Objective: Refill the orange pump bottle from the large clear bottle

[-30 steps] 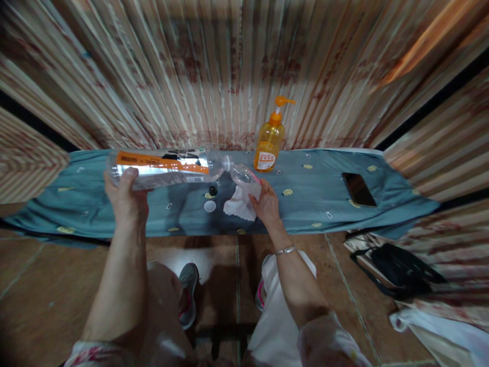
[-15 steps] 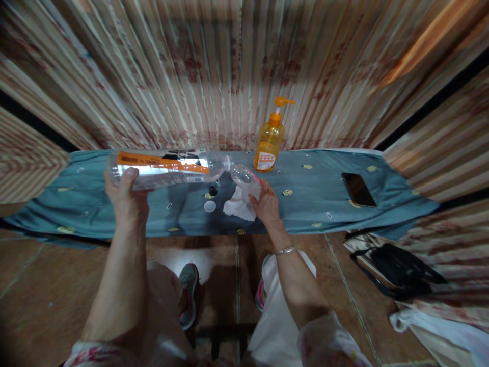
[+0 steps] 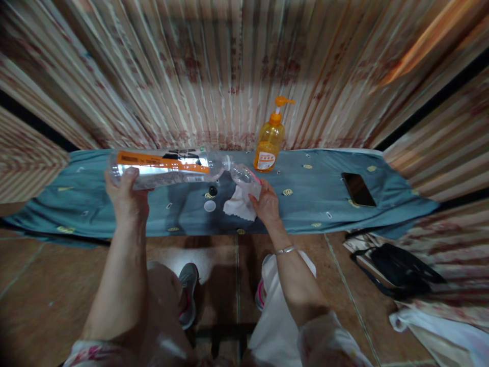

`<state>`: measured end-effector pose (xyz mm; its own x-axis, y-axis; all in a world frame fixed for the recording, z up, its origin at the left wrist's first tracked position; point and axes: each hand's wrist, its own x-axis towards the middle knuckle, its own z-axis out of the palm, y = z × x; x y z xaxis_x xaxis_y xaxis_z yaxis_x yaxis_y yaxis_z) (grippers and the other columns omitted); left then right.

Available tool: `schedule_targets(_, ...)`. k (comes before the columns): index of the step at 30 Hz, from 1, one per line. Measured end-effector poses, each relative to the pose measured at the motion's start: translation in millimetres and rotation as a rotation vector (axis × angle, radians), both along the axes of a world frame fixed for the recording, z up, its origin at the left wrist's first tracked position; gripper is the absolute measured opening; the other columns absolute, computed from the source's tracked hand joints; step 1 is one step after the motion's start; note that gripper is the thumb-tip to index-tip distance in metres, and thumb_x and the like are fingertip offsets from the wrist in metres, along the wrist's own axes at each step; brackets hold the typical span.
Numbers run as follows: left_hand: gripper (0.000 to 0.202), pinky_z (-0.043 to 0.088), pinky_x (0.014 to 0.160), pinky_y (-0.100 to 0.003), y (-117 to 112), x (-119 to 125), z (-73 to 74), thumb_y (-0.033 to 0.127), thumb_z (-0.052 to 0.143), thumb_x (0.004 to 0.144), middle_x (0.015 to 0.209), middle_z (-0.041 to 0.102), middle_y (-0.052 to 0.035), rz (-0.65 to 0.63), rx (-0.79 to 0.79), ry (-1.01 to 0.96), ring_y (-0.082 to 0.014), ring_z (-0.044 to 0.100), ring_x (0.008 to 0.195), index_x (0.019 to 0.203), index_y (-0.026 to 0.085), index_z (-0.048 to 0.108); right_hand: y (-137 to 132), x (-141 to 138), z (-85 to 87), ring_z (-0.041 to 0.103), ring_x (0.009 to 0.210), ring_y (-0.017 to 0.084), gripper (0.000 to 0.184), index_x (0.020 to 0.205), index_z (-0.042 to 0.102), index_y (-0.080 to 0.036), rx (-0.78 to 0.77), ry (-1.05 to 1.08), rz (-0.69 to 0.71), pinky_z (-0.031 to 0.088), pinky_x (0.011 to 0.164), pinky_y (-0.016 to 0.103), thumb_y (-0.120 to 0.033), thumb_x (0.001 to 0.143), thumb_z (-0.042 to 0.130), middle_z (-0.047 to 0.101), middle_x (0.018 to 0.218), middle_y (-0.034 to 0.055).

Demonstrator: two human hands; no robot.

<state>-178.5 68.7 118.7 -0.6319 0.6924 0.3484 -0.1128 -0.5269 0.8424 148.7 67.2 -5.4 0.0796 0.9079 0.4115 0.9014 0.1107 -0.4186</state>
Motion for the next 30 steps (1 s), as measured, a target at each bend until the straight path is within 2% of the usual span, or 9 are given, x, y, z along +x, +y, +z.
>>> schedule_targets(6,0.074,0.046,0.054,-0.025,1.4,-3.2,-4.5,0.055,0.088,0.047,0.091,0.060,-0.0017,-0.005,0.017,0.074,-0.0154,0.056,0.070,0.105,0.020,0.056,-0.9,0.4,1.7,0.067,0.124,0.036,0.060,0.144,0.048,-0.007,-0.006,0.005,0.010,0.057,0.104,0.051,-0.036,0.093,0.063,0.068,0.132,0.0265)
schedule_targets(13,0.069,0.045,0.053,-0.023,1.1,-2.1,-4.7,0.049,0.087,0.049,0.089,0.061,-0.0005,-0.001,0.042,0.054,-0.0131,0.054,0.065,0.103,0.019,0.056,-0.1,0.7,-0.7,0.067,0.124,0.036,0.058,0.143,0.049,-0.009,0.024,0.005,0.006,0.057,0.104,0.052,-0.035,0.092,0.063,0.068,0.133,0.0261)
schedule_targets(17,0.068,0.049,0.055,-0.026,2.7,-4.4,-8.0,0.054,0.086,0.053,0.092,0.061,-0.0010,0.011,0.045,0.112,-0.0148,0.057,0.069,0.105,0.020,0.058,0.1,1.4,-1.6,0.068,0.122,0.036,0.058,0.142,0.050,-0.009,0.042,0.020,0.013,0.058,0.102,0.051,-0.036,0.093,0.062,0.069,0.133,0.0258)
schedule_targets(30,0.072,0.053,0.061,-0.030,3.0,-5.2,-7.8,0.052,0.089,0.049,0.093,0.064,-0.0021,-0.002,0.048,0.074,-0.0168,0.061,0.073,0.105,0.019,0.059,1.6,3.4,-2.7,0.067,0.123,0.037,0.060,0.142,0.050,-0.008,0.019,0.050,0.024,0.057,0.104,0.053,-0.039,0.092,0.062,0.068,0.133,0.0265)
